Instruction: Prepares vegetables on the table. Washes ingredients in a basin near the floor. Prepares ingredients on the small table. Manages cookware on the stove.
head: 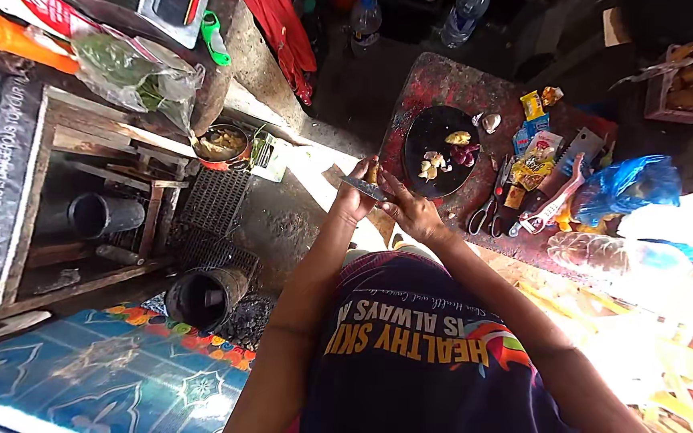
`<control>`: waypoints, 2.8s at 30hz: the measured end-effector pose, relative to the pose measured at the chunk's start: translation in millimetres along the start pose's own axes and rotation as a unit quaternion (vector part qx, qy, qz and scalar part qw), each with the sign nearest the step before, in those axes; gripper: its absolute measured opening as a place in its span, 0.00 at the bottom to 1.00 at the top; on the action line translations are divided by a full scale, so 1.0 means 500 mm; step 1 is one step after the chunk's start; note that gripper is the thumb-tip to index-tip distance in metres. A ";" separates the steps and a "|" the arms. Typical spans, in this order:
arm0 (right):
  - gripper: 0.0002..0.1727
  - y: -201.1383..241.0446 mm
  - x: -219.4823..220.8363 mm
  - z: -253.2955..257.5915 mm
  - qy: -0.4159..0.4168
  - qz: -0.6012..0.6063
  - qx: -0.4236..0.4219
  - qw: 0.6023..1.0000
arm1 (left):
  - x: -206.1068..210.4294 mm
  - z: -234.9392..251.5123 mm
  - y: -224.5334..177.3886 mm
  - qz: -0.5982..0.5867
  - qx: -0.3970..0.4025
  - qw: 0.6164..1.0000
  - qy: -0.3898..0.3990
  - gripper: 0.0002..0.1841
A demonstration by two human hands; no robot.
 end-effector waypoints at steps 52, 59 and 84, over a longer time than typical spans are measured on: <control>0.33 -0.062 0.476 0.467 0.215 0.117 0.227 0.943 | -0.465 0.217 -0.204 0.033 -0.110 0.916 -0.384 0.13; 0.31 -0.037 0.568 0.571 0.240 0.121 0.249 0.931 | -0.576 0.248 -0.290 0.012 -0.148 0.917 -0.370 0.12; 0.27 0.185 0.988 1.005 0.277 0.086 0.048 0.956 | -1.006 0.251 -0.698 -0.165 0.020 0.905 -0.393 0.13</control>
Point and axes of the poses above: each hand's wrist, its own z-axis towards the middle knuckle, its own x-axis out of the palm, y = z × x, the point moved 4 cm from there along z, towards the middle knuckle, and after that the axes turned 5 degrees about -x, right-handed, at the moved point
